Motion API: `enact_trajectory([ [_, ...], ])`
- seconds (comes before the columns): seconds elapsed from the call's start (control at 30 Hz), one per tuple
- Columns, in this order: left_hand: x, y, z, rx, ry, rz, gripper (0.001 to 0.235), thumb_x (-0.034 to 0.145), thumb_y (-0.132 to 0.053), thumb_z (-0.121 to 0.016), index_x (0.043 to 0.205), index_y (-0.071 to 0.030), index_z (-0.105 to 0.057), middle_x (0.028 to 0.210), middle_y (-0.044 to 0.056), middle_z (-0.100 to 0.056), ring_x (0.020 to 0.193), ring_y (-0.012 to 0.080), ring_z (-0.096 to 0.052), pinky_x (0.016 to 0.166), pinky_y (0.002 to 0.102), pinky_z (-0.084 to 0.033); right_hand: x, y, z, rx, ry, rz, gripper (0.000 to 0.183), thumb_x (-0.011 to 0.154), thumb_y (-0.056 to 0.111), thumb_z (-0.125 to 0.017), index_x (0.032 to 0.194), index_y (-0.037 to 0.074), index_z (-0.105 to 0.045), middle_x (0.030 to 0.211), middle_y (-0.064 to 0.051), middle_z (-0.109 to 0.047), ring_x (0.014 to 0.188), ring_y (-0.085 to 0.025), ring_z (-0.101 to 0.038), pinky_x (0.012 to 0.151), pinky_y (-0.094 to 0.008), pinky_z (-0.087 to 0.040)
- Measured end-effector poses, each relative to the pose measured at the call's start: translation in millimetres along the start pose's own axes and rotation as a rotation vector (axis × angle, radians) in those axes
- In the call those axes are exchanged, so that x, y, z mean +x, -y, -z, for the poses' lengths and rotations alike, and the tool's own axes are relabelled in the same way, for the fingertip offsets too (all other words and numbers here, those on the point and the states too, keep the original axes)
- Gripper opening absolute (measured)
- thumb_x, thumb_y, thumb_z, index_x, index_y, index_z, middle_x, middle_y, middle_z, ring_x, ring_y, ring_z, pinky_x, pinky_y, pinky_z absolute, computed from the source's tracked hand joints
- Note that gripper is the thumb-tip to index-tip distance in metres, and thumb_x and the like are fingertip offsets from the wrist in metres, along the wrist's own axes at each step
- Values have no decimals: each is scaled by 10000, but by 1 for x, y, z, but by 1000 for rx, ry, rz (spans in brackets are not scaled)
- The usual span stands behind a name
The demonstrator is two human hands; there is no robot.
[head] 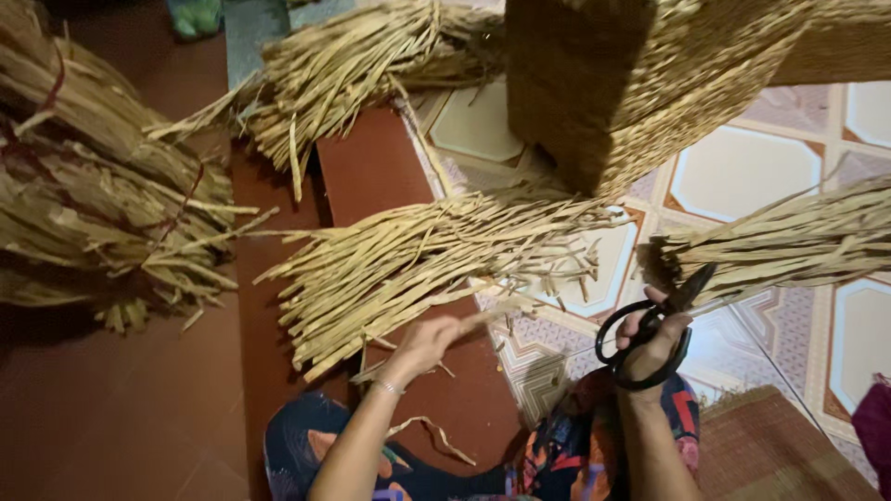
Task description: The person sits on the floor and uses shears to cut long dried plant strips into shorter pieces. They gather the strips into bundles, trim them, and place the cut pieces into a woven basket.
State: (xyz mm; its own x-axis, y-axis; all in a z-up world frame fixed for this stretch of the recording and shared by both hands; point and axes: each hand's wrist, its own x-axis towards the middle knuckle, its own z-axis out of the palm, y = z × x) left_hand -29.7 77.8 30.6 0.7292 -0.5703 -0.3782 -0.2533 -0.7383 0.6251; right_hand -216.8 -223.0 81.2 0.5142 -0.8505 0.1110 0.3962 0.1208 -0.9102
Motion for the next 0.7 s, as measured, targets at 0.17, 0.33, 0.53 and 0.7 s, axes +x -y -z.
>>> enact_trajectory([
  [0.17,-1,17,-30,544,317,105,270,1026,-381,-608,1185,-197,-728,1127,73,-699,1062,286,-644,907,478,-451,-1,-16,2,-219,100,-186,644,1087,548,-397,1275,-39,-582,659,-27,-508,508,-103,-431,463,-260,-337],
  [0.33,22,-30,-14,598,401,165,329,930,-407,-706,1165,-180,-664,1252,84,-620,1287,277,-513,1128,548,-321,6,-44,-10,-331,218,-392,617,1063,506,-428,1193,-61,-634,633,-42,-513,479,-123,-419,439,-284,-325],
  [0.53,114,-34,-38,483,-321,-294,263,914,-251,-697,1108,-73,-687,1166,133,-632,1197,332,-526,1000,519,-424,13,-48,-18,-334,212,-540,667,1032,554,-389,1246,-37,-615,642,-41,-542,506,-127,-456,474,-280,-352],
  [0.7,186,-61,-78,510,-520,-407,294,807,-206,-715,1046,-36,-693,1146,166,-636,1199,367,-492,959,558,-384,23,-65,-5,-262,162,-595,720,1011,599,-364,1293,-30,-576,637,-45,-535,507,-134,-470,485,-273,-377],
])
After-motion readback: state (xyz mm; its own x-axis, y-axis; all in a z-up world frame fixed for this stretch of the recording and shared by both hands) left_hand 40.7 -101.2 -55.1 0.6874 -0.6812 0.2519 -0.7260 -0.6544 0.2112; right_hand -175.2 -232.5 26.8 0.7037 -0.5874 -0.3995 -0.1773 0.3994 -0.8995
